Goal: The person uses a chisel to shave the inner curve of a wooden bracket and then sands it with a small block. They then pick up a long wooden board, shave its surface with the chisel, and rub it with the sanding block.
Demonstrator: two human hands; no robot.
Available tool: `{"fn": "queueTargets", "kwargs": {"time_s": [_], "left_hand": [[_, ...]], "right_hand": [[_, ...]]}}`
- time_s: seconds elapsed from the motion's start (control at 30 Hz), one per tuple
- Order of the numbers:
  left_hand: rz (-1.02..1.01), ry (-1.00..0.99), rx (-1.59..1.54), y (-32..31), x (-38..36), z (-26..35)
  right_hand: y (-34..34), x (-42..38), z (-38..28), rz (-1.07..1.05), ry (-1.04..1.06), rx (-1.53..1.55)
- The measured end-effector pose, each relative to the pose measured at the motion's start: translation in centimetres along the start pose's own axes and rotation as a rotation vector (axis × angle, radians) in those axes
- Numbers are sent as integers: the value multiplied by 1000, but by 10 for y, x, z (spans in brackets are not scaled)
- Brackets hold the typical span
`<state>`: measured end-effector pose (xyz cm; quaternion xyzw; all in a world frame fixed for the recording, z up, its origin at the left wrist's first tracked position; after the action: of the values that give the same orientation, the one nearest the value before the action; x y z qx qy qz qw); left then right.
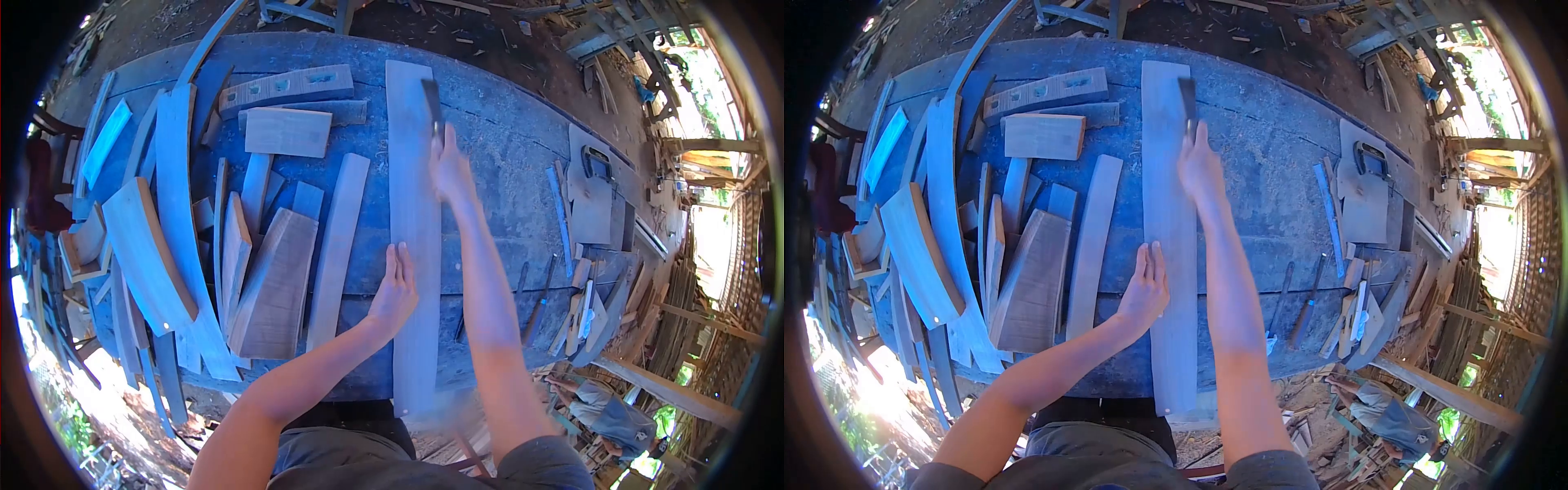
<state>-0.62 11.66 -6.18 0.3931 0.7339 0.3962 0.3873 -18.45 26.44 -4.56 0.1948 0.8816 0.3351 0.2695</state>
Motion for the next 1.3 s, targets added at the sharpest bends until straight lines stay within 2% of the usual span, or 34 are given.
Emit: {"fn": "queueTargets", "kwargs": {"time_s": [0.07, 0.13, 0.23, 0.3, 0.37, 0.43, 0.53, 0.73, 0.83, 0.9, 0.93, 1.03, 1.1, 1.17, 1.23, 1.3], "left_hand": [[31, 13, 28, -3, -1, 4], [57, 22, -33, 4, -5, 1], [64, 47, -86, 4, -4, -6], [44, 42, -91, 1, -2, 1], [57, 103, -45, -5, -1, 2], [43, 122, -95, -7, 1, 0], [54, 142, -169, -10, -5, -2], [200, 218, -352, -17, -11, -3], [185, 233, -360, -17, -11, -4], [138, 228, -356, -15, -11, -7], [124, 216, -356, -14, -11, -9], [102, 196, -349, -18, -13, -6], [116, 188, -344, -14, -12, -7], [94, 168, -333, -17, -12, -5], [100, 180, -343, -18, -11, -4], [99, 196, -368, -23, -8, 2]], "right_hand": [[-8, -61, 27, 34, 126, -81], [-14, -129, 48, -45, 45, -85], [-16, -148, 52, -113, -30, -45], [-17, -100, 29, -52, 96, -65], [-20, -41, -4, -16, 110, -99], [-28, 4, -25, -42, 73, 7], [-29, -14, -23, 13, 147, -48], [-33, -173, 48, -154, -17, -31], [-29, -142, 32, -167, -57, -144], [-31, -76, 5, -49, 120, -142], [-29, -49, -17, -51, 127, -94], [-36, 17, -50, -69, 104, -12], [-39, 23, -49, -133, -45, 110], [-33, -11, -31, -36, 102, -26], [-33, -79, 5, -35, 143, -93], [-29, -157, 33, -113, 45, -84]]}}
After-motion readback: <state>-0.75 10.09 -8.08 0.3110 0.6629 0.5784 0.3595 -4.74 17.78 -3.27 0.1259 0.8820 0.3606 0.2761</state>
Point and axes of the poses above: each hand's wrist, its own x-axis towards the middle knuckle, its own y-axis out of the back of the hand, z = x × y, the point moved 10 cm from there along x, towards the middle knuckle, and after that the axes turned 11 degrees about x, right-handed, at the moved point
